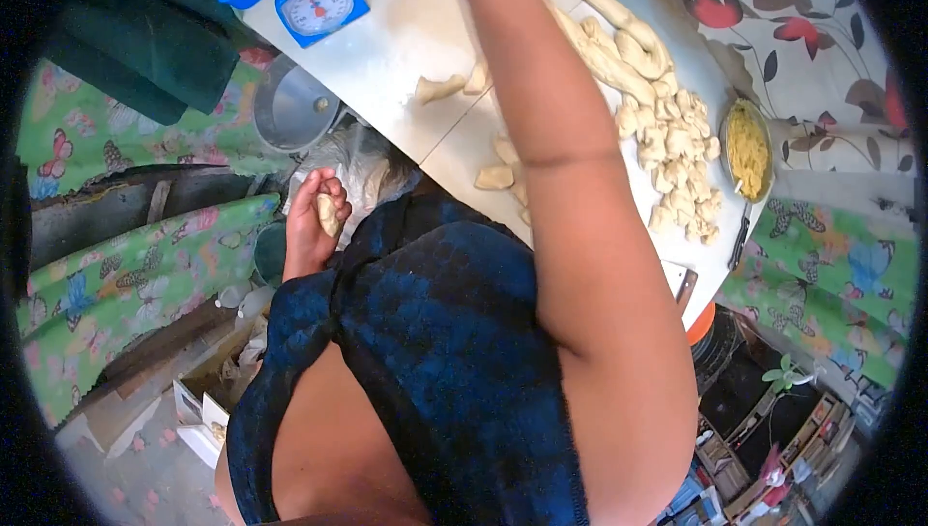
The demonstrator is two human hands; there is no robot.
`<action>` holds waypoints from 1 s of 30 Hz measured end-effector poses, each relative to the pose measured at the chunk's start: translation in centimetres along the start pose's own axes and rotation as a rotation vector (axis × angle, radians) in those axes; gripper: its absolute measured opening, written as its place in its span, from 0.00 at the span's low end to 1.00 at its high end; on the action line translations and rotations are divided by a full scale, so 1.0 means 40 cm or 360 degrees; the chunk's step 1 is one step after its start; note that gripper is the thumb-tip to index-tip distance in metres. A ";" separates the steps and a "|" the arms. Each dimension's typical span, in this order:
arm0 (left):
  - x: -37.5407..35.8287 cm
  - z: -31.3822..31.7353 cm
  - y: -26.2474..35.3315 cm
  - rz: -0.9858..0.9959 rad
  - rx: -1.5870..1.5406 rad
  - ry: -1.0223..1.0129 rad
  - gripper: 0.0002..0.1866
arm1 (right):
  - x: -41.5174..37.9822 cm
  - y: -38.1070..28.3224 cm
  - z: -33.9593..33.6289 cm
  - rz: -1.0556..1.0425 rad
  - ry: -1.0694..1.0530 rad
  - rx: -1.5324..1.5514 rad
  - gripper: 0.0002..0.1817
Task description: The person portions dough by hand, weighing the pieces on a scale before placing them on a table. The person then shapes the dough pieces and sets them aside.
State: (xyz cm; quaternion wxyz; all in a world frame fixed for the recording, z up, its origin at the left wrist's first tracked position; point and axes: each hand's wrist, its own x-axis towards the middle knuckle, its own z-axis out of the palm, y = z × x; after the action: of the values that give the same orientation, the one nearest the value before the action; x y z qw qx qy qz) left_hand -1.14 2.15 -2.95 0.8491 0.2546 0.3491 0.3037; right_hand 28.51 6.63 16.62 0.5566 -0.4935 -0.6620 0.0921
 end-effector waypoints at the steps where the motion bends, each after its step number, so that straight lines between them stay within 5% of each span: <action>1: -0.001 0.002 0.000 0.0000 -0.0007 0.0016 0.12 | -0.060 -0.019 -0.060 0.0060 0.0113 -0.0090 0.08; 2: -0.002 0.006 0.001 -0.0027 0.0022 -0.0008 0.12 | -0.122 0.006 -0.114 -0.0073 0.0193 0.0042 0.07; 3: -0.003 0.008 0.001 -0.0054 0.0050 -0.0028 0.12 | -0.211 0.015 -0.191 0.0383 0.0366 0.0068 0.16; 6: 0.001 0.015 -0.008 -0.0102 0.0062 -0.0001 0.12 | -0.350 -0.037 -0.304 0.0566 0.0498 -0.1258 0.17; 9: 0.017 0.029 -0.026 -0.0174 0.0072 -0.0041 0.11 | -0.410 -0.008 -0.270 0.0724 0.0471 -0.0952 0.16; 11: 0.026 0.052 -0.032 -0.0229 0.0098 -0.0101 0.11 | -0.440 0.046 -0.198 0.0873 -0.0070 -0.0777 0.17; 13: 0.031 0.071 -0.036 -0.0211 0.0118 -0.0132 0.11 | -0.457 0.105 -0.105 0.0627 -0.0530 -0.0591 0.17; 19: 0.022 0.080 -0.038 -0.0148 0.0086 -0.0166 0.10 | -0.453 0.185 0.101 0.0505 -0.0788 -0.1018 0.19; 21: 0.016 0.061 -0.038 -0.0109 0.0062 -0.0125 0.10 | -0.400 0.169 0.082 0.0667 -0.1248 -0.0925 0.18; 24: -0.003 0.033 -0.040 -0.0040 0.0040 -0.0028 0.10 | -0.375 0.236 0.010 0.0633 -0.0880 -0.0785 0.16; 26: -0.017 0.016 -0.042 -0.0024 -0.0023 0.0058 0.11 | -0.382 0.281 -0.053 0.0590 -0.0781 -0.1101 0.16; 28: -0.024 0.000 -0.053 -0.0029 -0.0004 0.0119 0.11 | -0.387 0.270 -0.086 0.0991 -0.0996 -0.1478 0.17; 30: -0.027 0.001 -0.047 -0.0060 0.0013 0.0175 0.11 | -0.392 0.287 -0.111 0.0950 -0.1088 -0.1480 0.17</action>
State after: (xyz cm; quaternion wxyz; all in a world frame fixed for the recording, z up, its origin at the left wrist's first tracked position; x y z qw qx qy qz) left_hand -1.09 0.10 -3.67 0.8331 0.2345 0.4012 0.2999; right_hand 36.82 -1.42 0.40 -0.0068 -0.7887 -0.6069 0.0984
